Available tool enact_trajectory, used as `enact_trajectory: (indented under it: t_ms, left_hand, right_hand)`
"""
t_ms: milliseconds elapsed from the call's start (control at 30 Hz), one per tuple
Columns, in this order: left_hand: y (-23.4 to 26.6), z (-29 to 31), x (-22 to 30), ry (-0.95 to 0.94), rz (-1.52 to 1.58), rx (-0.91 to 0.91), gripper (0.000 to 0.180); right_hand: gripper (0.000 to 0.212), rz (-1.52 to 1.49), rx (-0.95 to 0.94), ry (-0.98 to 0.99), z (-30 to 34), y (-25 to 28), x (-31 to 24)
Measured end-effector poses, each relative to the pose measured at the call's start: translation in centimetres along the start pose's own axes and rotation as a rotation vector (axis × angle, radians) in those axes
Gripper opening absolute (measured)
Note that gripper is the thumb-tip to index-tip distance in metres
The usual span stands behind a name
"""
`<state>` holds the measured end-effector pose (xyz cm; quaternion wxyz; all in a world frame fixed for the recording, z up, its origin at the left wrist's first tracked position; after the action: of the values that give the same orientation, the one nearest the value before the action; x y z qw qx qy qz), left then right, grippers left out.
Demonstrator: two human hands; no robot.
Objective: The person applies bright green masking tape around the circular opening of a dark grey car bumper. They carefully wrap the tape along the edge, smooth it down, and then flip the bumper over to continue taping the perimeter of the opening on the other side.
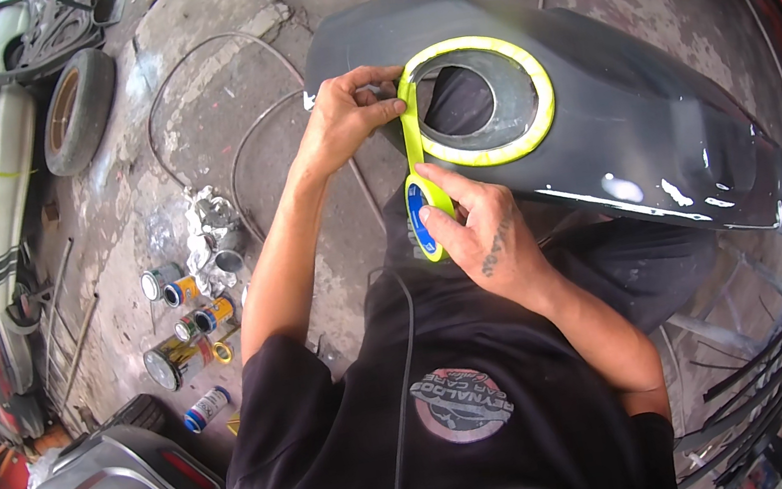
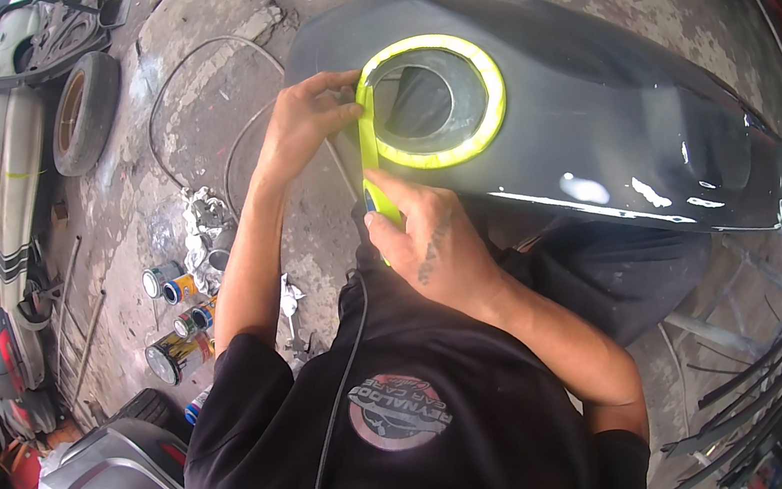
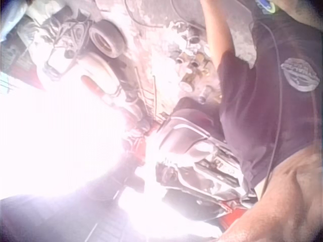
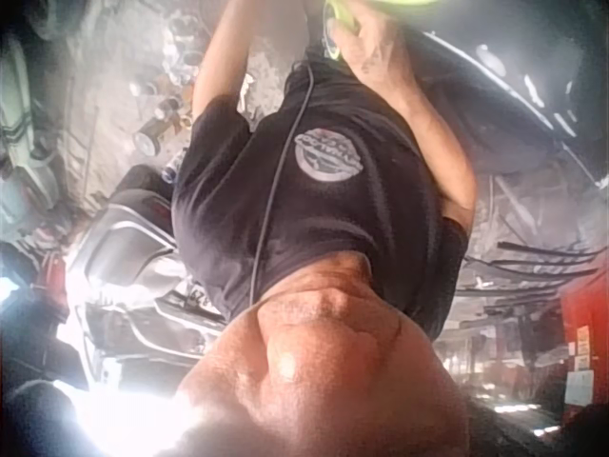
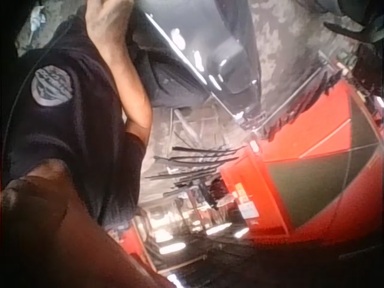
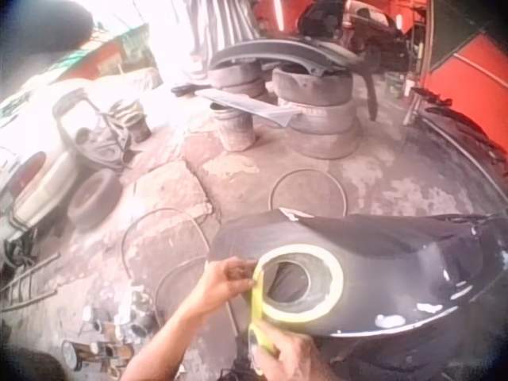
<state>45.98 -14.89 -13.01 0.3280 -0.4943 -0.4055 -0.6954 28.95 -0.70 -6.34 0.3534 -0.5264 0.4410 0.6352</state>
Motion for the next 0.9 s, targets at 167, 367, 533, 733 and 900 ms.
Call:
enact_trajectory:
  t_ms: [167,367,533,733,900]
  left_hand:
    - [0.1,0.3,1.3,-0.004,-0.127,-0.04,0.054]
    - [0.1,0.6,1.4,0.01,-0.095,-0.072,0.058]
    - [-0.2,0.6,1.3,0.001,-0.104,-0.071,0.058]
    - [-0.7,1.0,1.1,-0.039,-0.175,-0.033,0.059]
    - [-0.8,1.3,1.6,-0.001,-0.233,-0.086,0.061]
  right_hand:
    - [0.045,0.048,0.019,0.013,-0.1,0.0,0.3]
    - [0.045,0.016,-0.016,-0.056,0.0,0.0,0.0]
    - [0.042,0.078,0.035,0.065,0.0,-0.1,-0.8]
    - [0.034,0.252,0.045,0.15,0.0,-0.3,-1.4]
    - [0.03,0.316,0.053,0.184,0.2,-0.5,-1.2]
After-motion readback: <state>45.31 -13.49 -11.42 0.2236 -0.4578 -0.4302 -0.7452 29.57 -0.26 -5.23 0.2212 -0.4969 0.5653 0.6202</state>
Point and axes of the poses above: each hand's wrist, its own z-axis away from the middle knuckle, its own y-axis out of the back of the hand, x = y × z, the point moved 6 cm from there along -z, towards the middle knuckle, and after that the axes turned 8 degrees about -x, right-handed, at the moved point
